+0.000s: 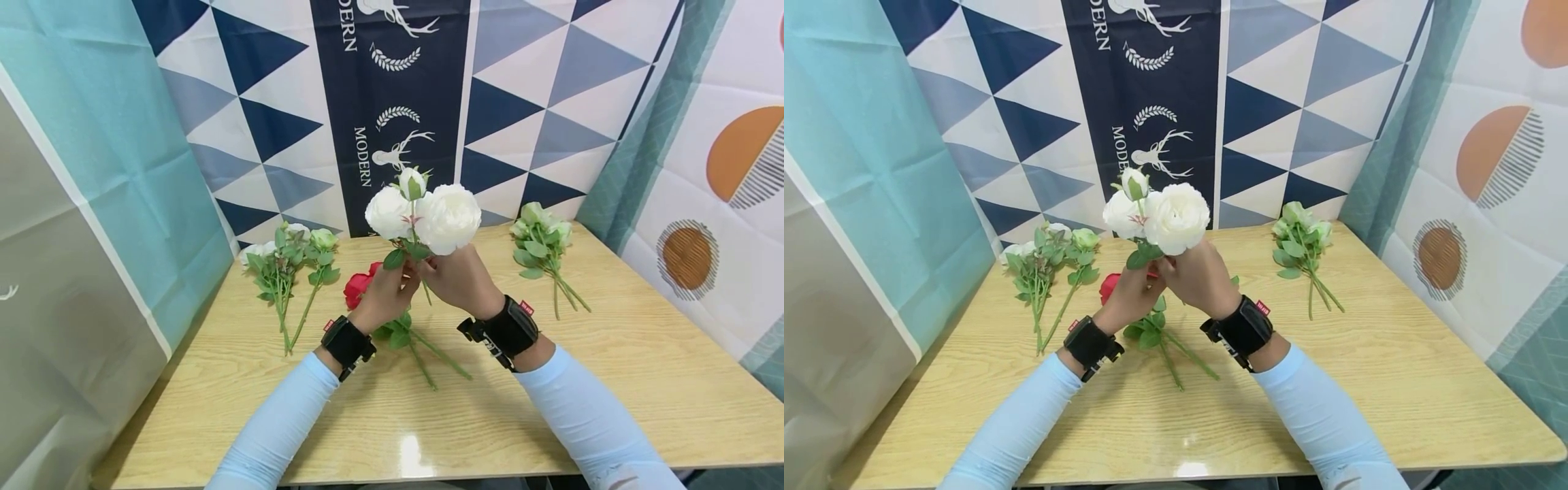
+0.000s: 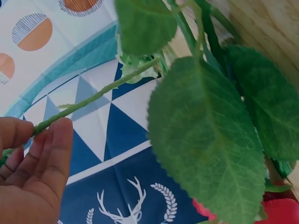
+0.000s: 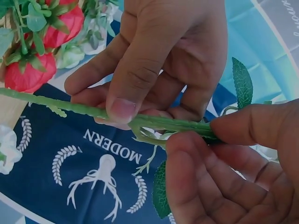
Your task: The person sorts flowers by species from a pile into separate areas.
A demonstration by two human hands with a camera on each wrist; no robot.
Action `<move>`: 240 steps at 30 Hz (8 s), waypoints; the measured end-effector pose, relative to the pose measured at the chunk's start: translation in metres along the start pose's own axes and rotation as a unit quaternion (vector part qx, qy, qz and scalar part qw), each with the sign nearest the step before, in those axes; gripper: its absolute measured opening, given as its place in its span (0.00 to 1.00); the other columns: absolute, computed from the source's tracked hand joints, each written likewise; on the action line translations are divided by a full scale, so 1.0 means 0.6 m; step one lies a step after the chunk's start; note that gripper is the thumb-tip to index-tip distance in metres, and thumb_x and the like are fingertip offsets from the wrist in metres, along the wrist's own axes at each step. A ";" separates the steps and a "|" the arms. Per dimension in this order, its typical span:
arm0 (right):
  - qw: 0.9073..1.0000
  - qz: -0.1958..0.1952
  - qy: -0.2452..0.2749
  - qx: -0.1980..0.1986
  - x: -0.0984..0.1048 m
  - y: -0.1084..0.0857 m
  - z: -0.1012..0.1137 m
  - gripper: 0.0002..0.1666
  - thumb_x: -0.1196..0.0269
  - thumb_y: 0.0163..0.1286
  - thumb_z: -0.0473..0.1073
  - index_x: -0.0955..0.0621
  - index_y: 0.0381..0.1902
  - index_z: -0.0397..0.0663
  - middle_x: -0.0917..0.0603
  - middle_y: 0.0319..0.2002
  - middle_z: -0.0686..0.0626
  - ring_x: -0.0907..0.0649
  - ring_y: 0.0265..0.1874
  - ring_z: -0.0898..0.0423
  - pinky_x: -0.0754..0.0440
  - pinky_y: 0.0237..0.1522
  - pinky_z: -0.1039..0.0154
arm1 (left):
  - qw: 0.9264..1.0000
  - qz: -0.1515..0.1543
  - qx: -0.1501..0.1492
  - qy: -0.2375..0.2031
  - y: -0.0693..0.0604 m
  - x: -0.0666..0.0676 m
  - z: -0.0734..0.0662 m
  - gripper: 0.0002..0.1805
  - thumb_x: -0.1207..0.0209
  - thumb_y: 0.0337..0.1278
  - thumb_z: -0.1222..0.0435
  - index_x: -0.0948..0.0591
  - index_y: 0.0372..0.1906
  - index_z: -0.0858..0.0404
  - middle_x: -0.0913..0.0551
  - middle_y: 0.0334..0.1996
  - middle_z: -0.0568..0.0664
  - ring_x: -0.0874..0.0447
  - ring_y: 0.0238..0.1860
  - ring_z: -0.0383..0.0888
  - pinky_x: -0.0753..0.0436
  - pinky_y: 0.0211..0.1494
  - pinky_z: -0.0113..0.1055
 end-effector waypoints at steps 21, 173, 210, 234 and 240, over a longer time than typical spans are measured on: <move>0.991 0.016 -0.014 -0.130 0.002 -0.003 -0.031 0.04 0.38 0.76 0.33 0.22 0.43 0.36 0.17 0.31 0.43 0.17 0.25 0.51 0.21 0.29 0.56 | 1.000 -0.001 0.014 0.004 0.006 0.003 -0.012 0.05 0.46 0.74 0.68 0.25 0.45 0.69 0.19 0.35 0.54 0.16 0.35 0.44 0.18 0.42 0.32; 0.859 0.084 0.184 -0.470 -0.006 -0.102 -0.314 0.27 0.44 0.79 0.39 0.31 0.71 0.33 0.26 0.62 0.31 0.25 0.61 0.35 0.25 0.62 0.43 | 0.869 0.053 0.408 0.275 -0.124 0.237 0.241 0.18 0.49 0.61 0.79 0.25 0.16 0.63 0.41 0.10 0.46 0.44 0.12 0.41 0.38 0.18 0.35; 0.888 0.089 0.287 -0.348 -0.065 -0.031 -0.145 0.25 0.39 0.78 0.45 0.24 0.67 0.37 0.19 0.60 0.39 0.19 0.55 0.47 0.17 0.43 0.66 | 0.954 -0.039 0.159 0.253 -0.002 0.073 -0.016 0.06 0.40 0.66 0.71 0.17 0.32 0.66 0.26 0.17 0.46 0.30 0.18 0.37 0.31 0.26 0.29; 0.936 -0.024 0.241 -0.257 -0.013 -0.011 -0.104 0.13 0.34 0.73 0.35 0.18 0.50 0.32 0.13 0.42 0.34 0.12 0.33 0.58 0.12 0.40 0.59 | 0.983 -0.072 0.088 0.148 0.002 0.005 -0.046 0.07 0.34 0.66 0.68 0.17 0.42 0.68 0.11 0.34 0.54 0.13 0.31 0.42 0.18 0.33 0.27; 0.965 0.015 0.167 -0.201 -0.008 -0.004 -0.081 0.06 0.33 0.72 0.34 0.15 0.45 0.38 0.14 0.32 0.39 0.14 0.29 0.48 0.16 0.35 0.63 | 0.989 -0.069 0.081 0.099 0.000 0.003 -0.015 0.04 0.37 0.69 0.68 0.17 0.41 0.66 0.13 0.35 0.53 0.12 0.34 0.43 0.17 0.38 0.27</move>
Point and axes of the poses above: each hand's wrist, its own y-axis towards the middle knuckle, its own x-axis out of the back of the hand, z = x × y, the point moved 8 cm from there along y, towards the middle knuckle
